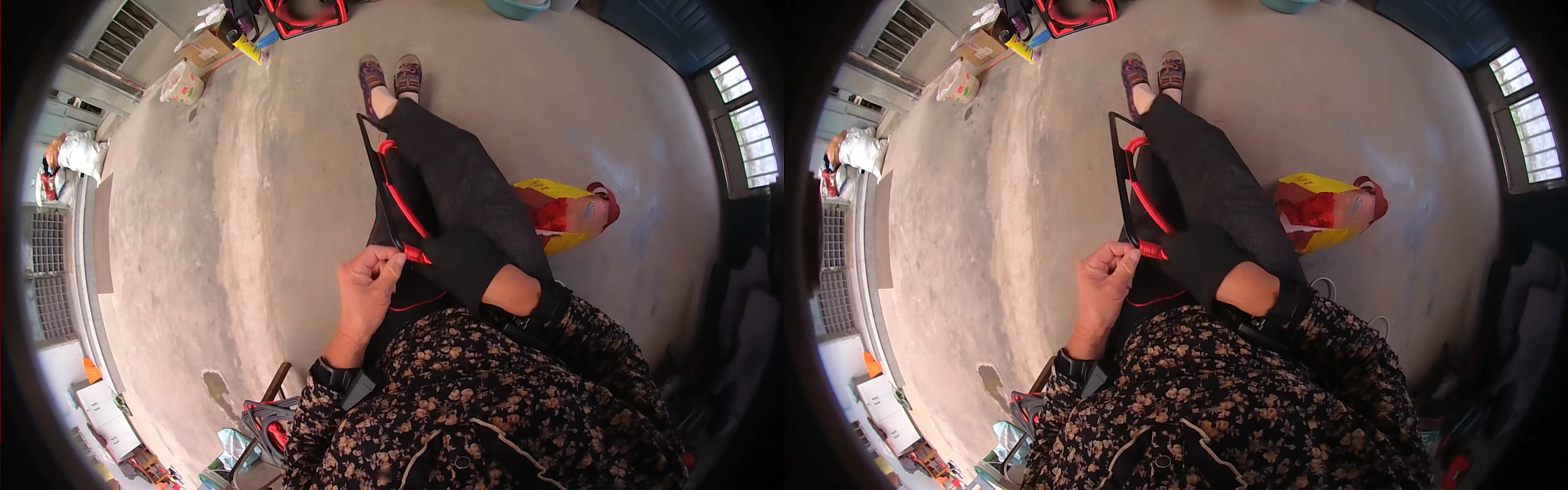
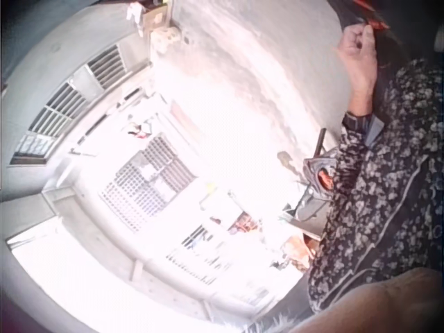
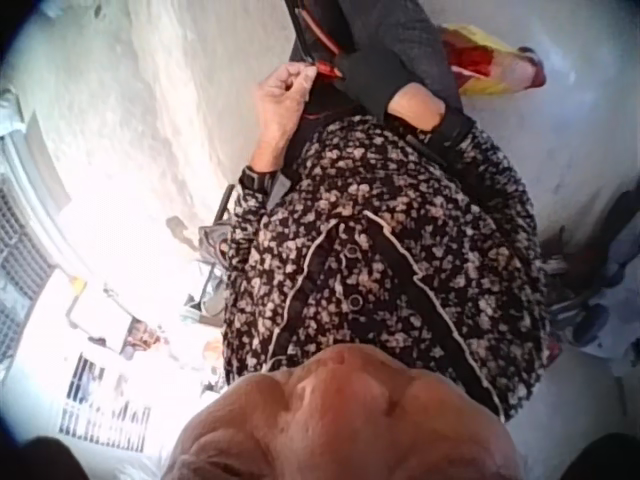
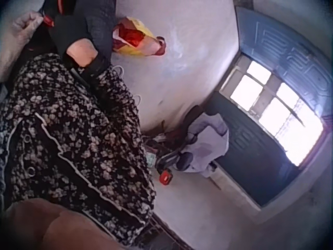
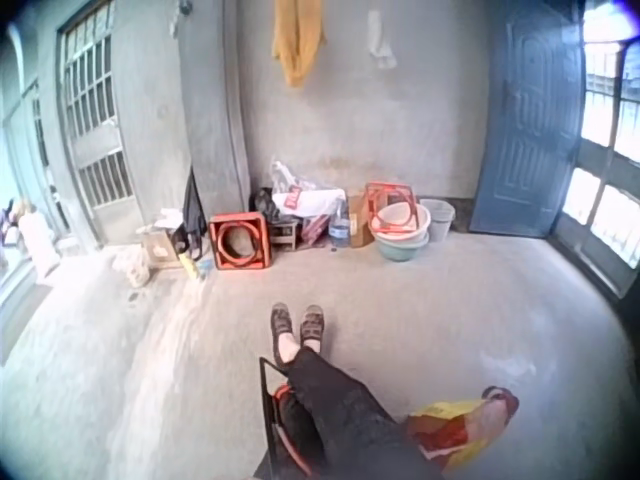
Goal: Wrapping a black handle with red cord.
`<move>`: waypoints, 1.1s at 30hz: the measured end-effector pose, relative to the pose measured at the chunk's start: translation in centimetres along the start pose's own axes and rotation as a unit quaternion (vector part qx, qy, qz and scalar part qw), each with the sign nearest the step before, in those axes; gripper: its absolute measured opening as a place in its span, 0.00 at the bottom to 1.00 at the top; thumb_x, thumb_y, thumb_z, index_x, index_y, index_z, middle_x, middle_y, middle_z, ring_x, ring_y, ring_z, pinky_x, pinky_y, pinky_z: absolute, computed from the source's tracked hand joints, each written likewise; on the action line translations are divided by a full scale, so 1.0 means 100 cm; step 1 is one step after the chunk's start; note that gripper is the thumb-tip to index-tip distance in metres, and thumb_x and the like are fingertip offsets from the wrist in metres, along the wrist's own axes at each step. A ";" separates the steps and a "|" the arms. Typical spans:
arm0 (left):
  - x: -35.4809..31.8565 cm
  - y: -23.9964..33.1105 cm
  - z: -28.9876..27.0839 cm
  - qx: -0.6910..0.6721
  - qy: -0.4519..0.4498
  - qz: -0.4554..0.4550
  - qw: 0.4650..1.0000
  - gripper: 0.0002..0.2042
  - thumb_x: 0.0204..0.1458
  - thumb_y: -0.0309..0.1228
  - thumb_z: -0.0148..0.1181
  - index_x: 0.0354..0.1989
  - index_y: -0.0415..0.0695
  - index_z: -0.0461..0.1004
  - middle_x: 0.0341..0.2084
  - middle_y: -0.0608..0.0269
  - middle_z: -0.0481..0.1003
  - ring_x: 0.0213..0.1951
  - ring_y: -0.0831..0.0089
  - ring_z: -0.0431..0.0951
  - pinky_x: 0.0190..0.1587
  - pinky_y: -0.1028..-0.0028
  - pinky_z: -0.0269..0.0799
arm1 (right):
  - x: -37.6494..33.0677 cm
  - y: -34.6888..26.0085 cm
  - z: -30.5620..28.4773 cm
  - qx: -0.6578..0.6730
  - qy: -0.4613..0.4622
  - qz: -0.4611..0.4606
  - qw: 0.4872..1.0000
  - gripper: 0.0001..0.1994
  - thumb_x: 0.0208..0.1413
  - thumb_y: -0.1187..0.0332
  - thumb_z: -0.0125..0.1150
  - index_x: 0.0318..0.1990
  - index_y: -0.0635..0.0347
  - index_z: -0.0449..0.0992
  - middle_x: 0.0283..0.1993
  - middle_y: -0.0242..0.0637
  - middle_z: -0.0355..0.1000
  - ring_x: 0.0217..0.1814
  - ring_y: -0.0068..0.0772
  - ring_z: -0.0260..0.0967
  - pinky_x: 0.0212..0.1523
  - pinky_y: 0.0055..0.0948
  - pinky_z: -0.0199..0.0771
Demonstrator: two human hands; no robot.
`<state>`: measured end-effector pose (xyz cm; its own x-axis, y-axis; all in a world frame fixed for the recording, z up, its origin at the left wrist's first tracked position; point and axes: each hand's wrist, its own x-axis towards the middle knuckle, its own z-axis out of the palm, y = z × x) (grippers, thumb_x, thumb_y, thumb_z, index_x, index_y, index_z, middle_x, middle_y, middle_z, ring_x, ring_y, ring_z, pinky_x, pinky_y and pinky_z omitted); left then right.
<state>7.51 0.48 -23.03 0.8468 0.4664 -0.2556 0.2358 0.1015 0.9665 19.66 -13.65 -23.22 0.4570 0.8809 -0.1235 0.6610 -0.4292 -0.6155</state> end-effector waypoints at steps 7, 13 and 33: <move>-0.011 0.000 -0.024 -0.019 -0.090 -0.068 0.993 0.08 0.59 0.29 0.54 0.30 0.39 0.75 0.13 0.79 0.63 0.17 0.91 0.57 0.18 0.85 0.50 | 0.012 0.019 -0.022 0.078 -0.100 0.008 0.992 0.14 0.57 0.63 0.53 0.47 0.62 0.72 0.34 0.47 0.75 0.35 0.43 0.74 0.38 0.34 0.72; -0.031 0.015 -0.035 -0.169 -0.140 -0.192 0.957 0.10 0.60 0.32 0.52 0.29 0.40 0.72 0.11 0.77 0.58 0.13 0.88 0.53 0.16 0.84 0.47 | -0.042 0.064 -0.048 0.074 0.208 -0.063 0.973 0.18 0.60 0.65 0.50 0.56 0.62 0.66 0.38 0.38 0.75 0.41 0.39 0.72 0.46 0.33 0.69; 0.029 -0.019 -0.012 -0.163 -0.095 -0.027 0.982 0.12 0.55 0.19 0.52 0.48 0.37 0.71 0.33 0.69 0.74 0.34 0.82 0.73 0.36 0.80 0.72 | 0.046 -0.007 -0.019 0.205 0.143 0.007 0.968 0.10 0.56 0.68 0.58 0.45 0.60 0.74 0.36 0.37 0.73 0.39 0.32 0.71 0.42 0.29 0.71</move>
<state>8.96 2.72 -25.56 0.9184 0.2835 -0.2761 0.1433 0.4119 0.8999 22.45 -9.67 -21.93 0.6493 0.7588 0.0508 0.3890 -0.2740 -0.8795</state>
